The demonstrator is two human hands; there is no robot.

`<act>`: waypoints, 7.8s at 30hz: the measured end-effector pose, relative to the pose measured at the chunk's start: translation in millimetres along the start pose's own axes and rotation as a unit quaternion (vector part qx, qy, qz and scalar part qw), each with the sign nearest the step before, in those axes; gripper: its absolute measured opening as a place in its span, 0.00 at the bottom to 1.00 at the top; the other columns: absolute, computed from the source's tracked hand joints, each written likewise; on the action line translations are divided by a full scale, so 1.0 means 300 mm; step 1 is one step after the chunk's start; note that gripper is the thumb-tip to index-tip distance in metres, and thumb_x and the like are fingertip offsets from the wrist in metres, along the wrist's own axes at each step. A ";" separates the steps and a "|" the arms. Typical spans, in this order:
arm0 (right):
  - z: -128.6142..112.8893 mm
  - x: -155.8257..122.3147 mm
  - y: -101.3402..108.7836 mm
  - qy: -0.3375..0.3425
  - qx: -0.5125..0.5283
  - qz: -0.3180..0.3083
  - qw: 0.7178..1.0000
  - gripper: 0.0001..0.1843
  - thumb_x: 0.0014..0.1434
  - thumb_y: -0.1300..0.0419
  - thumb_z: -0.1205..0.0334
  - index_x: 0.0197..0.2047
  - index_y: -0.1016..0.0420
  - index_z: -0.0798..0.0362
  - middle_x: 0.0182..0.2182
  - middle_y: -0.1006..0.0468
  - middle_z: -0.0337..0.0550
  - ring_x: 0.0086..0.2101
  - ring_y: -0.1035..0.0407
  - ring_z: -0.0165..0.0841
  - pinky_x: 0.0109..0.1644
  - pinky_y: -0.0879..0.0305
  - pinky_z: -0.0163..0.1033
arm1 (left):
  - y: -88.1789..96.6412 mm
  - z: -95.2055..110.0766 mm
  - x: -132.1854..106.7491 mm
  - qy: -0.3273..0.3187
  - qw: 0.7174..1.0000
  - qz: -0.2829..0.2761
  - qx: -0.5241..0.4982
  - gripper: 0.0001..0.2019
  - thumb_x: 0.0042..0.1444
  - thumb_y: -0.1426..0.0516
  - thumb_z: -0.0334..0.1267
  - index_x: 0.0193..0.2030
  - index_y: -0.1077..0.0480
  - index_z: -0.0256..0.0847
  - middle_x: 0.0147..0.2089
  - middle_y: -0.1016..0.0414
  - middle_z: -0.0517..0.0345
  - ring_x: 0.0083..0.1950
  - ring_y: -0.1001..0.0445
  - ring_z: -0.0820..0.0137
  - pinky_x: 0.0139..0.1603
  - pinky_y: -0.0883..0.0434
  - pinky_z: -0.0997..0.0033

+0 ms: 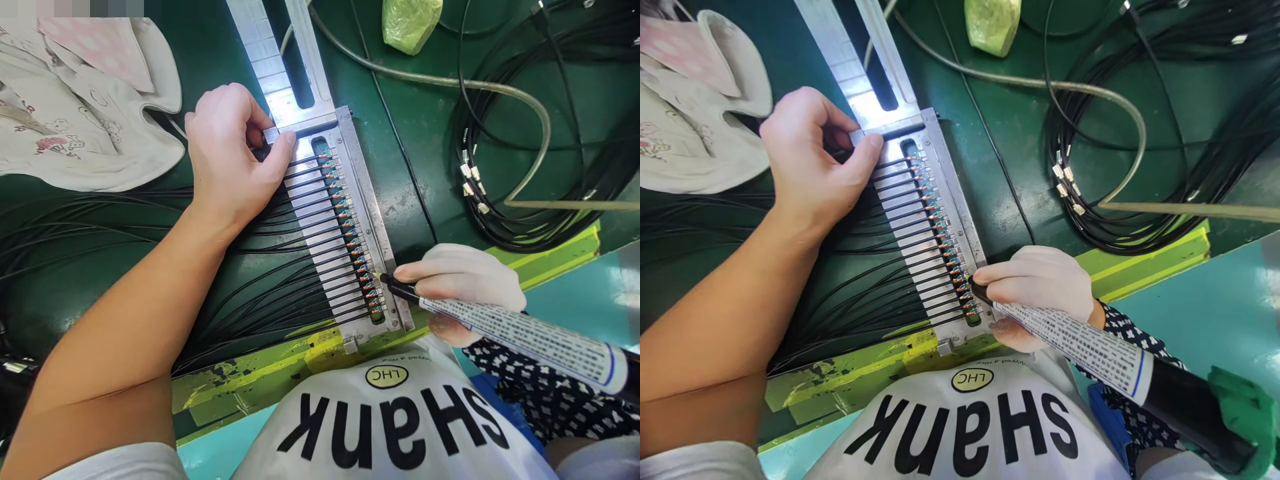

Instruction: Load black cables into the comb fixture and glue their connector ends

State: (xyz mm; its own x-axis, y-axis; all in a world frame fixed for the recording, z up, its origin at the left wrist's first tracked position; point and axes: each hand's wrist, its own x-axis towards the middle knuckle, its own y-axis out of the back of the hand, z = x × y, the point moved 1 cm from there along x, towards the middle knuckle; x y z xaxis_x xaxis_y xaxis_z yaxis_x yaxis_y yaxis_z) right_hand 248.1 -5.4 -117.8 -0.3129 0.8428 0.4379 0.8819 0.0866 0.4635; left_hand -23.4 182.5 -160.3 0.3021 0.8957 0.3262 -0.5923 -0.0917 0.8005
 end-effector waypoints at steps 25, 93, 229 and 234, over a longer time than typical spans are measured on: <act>-0.002 0.016 0.001 0.017 -0.018 -0.003 1.000 0.15 0.70 0.41 0.47 0.43 0.23 0.50 0.43 0.15 0.48 0.31 0.21 0.35 0.32 0.26 0.41 | 0.000 0.008 -0.001 0.031 0.999 -0.009 -0.013 0.14 0.55 0.34 0.37 0.35 0.38 0.44 0.34 0.37 0.61 0.42 0.28 0.63 0.52 0.34 0.54; -0.007 -0.025 0.000 0.023 0.008 0.007 1.000 0.15 0.70 0.40 0.49 0.46 0.23 0.53 0.44 0.15 0.50 0.35 0.20 0.36 0.34 0.25 0.40 | -0.012 -0.019 0.002 -0.021 1.000 0.008 -0.019 0.13 0.54 0.34 0.40 0.35 0.36 0.41 0.33 0.37 0.61 0.38 0.29 0.66 0.52 0.29 0.53; -0.057 -0.096 0.029 0.042 -0.010 -0.038 0.998 0.13 0.71 0.43 0.51 0.46 0.26 0.52 0.42 0.15 0.52 0.34 0.20 0.36 0.33 0.27 0.41 | -0.039 -0.020 0.005 -0.021 1.000 0.023 -0.003 0.14 0.54 0.35 0.39 0.33 0.39 0.42 0.31 0.39 0.62 0.39 0.28 0.66 0.52 0.31 0.57; -0.057 -0.099 0.030 0.037 -0.010 -0.039 0.998 0.14 0.71 0.43 0.50 0.46 0.25 0.52 0.42 0.15 0.51 0.33 0.21 0.35 0.33 0.28 0.41 | -0.041 -0.020 0.003 -0.025 0.999 0.023 -0.002 0.13 0.52 0.35 0.32 0.34 0.38 0.41 0.31 0.39 0.62 0.39 0.28 0.67 0.51 0.31 0.58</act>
State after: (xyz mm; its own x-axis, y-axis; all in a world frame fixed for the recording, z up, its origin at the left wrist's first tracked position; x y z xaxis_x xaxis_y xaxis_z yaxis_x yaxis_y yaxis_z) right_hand 259.2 -38.7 -113.3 -0.4062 0.7920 0.4557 0.8469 0.1390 0.5133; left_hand -20.2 187.2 -172.9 0.3112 0.8679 0.3871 -0.6100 -0.1300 0.7817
